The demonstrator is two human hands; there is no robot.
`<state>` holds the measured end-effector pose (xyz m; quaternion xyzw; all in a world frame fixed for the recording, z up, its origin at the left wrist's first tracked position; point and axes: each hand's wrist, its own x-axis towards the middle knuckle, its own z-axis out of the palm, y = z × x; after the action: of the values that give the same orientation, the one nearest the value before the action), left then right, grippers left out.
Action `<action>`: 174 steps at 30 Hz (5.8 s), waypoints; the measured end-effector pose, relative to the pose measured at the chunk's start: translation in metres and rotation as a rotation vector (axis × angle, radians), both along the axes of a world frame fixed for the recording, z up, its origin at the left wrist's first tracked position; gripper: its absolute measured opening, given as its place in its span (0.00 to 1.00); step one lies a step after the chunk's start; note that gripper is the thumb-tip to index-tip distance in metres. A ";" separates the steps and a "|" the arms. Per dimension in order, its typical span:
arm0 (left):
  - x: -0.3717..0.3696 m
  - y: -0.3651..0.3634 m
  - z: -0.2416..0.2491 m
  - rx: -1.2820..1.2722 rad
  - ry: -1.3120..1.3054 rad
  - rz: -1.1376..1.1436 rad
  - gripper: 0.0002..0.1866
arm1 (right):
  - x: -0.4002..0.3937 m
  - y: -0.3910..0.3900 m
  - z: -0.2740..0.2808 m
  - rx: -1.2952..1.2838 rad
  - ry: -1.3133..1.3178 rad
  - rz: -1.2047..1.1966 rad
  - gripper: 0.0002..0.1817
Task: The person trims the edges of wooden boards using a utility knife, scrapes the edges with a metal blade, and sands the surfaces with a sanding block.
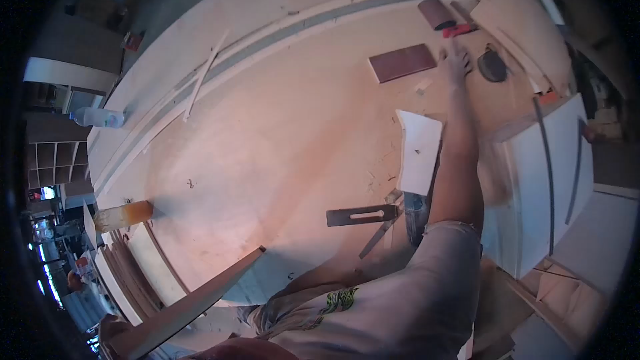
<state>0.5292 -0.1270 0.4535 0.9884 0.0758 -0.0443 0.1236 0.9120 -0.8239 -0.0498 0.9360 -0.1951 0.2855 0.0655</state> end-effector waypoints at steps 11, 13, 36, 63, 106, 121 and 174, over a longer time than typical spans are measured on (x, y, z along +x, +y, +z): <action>-0.016 0.013 0.027 -0.099 0.055 0.415 0.40 | 0.072 -0.086 -0.006 0.000 0.165 0.127 0.30; -0.015 0.012 0.027 -0.277 0.140 0.306 0.49 | 0.068 -0.074 -0.005 0.008 0.259 -0.036 0.28; 0.006 -0.015 0.024 -0.134 0.048 -0.502 0.23 | -0.318 0.356 0.154 1.665 0.535 0.579 0.15; -0.005 -0.055 0.035 0.017 0.300 -0.538 0.10 | -0.422 0.503 0.114 0.881 1.153 0.796 0.09; 0.005 -0.051 0.019 -0.167 0.101 -0.574 0.10 | -0.408 0.495 0.110 0.920 1.124 0.812 0.12; -0.013 -0.044 0.011 0.055 -0.066 -0.457 0.26 | -0.411 0.386 0.139 0.847 0.846 0.601 0.21; -0.068 -0.002 -0.006 -0.006 -0.487 -0.507 0.27 | -0.359 0.512 0.350 1.999 0.394 1.881 0.29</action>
<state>0.4614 -0.1290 0.4479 0.9570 -0.2037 0.1633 0.1260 0.5532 -0.3119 0.3005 0.3879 0.3954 -0.1729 -0.8144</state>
